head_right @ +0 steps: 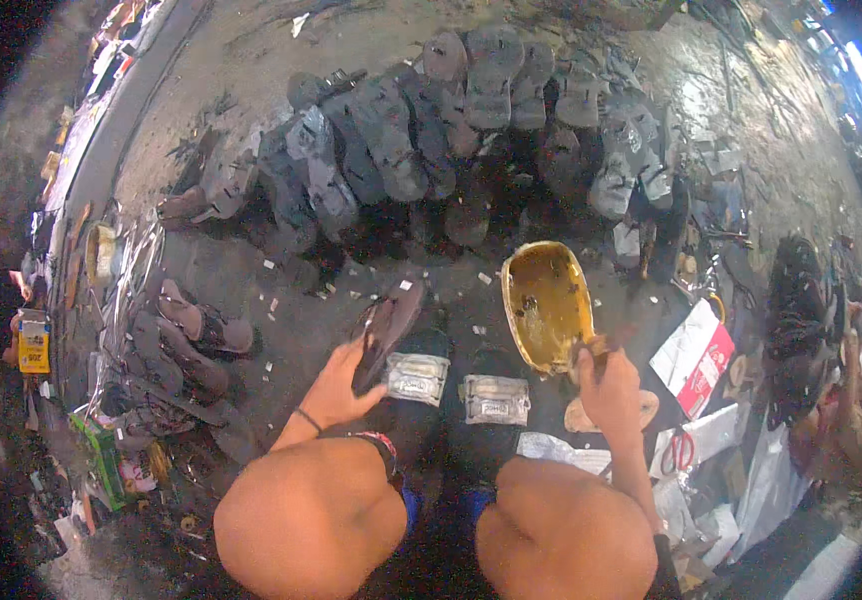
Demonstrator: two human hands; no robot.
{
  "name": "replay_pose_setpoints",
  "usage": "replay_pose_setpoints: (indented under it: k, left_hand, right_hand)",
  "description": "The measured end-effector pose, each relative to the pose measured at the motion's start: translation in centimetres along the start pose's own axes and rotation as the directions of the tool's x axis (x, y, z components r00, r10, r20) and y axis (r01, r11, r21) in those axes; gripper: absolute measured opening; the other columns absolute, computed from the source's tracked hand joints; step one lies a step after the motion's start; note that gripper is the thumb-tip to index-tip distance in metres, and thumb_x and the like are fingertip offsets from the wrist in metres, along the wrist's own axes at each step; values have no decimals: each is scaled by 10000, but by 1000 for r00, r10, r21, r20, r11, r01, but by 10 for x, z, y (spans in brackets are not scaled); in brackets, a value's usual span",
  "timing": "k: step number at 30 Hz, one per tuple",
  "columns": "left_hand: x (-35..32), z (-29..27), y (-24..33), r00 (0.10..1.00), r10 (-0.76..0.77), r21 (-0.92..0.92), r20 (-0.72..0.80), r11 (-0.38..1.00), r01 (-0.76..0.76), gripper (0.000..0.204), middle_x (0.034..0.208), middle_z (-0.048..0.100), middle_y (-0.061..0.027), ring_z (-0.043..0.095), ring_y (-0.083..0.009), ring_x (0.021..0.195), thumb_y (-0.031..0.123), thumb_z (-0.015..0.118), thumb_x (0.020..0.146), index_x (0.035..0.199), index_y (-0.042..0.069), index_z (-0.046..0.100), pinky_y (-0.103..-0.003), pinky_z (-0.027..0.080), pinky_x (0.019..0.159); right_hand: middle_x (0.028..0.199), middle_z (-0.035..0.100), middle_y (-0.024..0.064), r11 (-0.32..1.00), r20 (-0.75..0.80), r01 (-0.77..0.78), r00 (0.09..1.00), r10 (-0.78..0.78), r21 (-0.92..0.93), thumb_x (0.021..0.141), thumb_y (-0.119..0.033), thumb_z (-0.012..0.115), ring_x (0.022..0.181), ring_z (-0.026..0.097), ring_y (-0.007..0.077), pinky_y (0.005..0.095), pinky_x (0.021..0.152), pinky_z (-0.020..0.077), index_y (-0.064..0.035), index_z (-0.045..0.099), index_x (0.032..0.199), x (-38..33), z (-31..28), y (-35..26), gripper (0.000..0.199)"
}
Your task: The person sits on the floor and repeatedly applies a yellowish adhesive to the soles of multiple sandals using a brush. They dip the brush into a container, spread the glue on each sandal, and place the treated sandals aside.
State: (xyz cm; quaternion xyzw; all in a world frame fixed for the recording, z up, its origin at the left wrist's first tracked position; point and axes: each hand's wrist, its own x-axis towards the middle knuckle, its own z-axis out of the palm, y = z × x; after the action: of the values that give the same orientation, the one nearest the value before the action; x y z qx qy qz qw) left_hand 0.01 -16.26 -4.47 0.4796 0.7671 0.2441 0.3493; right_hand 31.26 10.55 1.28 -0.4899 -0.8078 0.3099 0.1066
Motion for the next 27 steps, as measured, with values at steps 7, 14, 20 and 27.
replay_pose_setpoints:
  k: [7,14,20,27]
  left_hand:
    - [107,30,4,990,30,60,139,997,-39,774,1615,272,-230,188,-392,1522,598,631,882,1510,179,459,-455,180,1224]
    - [151,-9,53,958,-211,-964,194,140,226,534,1284,657,-100,650,-193,1131,425,387,1077,1435,50,515,-308,522,953]
    - [132,-35,112,960,-263,-995,98,-58,86,463,1168,688,-75,682,-214,1005,395,400,1066,1346,70,573,-358,574,853]
    - [119,-13,111,973,-224,-993,65,-109,41,484,1172,678,-68,665,-211,1026,448,415,1061,1318,74,585,-369,552,892]
  right_hand:
    - [863,676,43,853,417,-257,908,51,455,1005,-246,624,769,563,86,287,672,475,33,672,1107,2,9,0,301]
    - [1023,713,73,545,-33,72,996,-81,835,905,-94,744,884,660,128,272,757,527,13,664,1131,80,31,-132,262]
    - [1001,728,108,781,-277,336,936,-216,527,892,-129,725,906,701,294,382,817,524,-33,698,968,111,44,-155,125]
    - [1023,701,159,680,-323,529,849,-419,509,880,-119,735,922,683,332,398,790,526,-44,670,1045,101,44,-166,192]
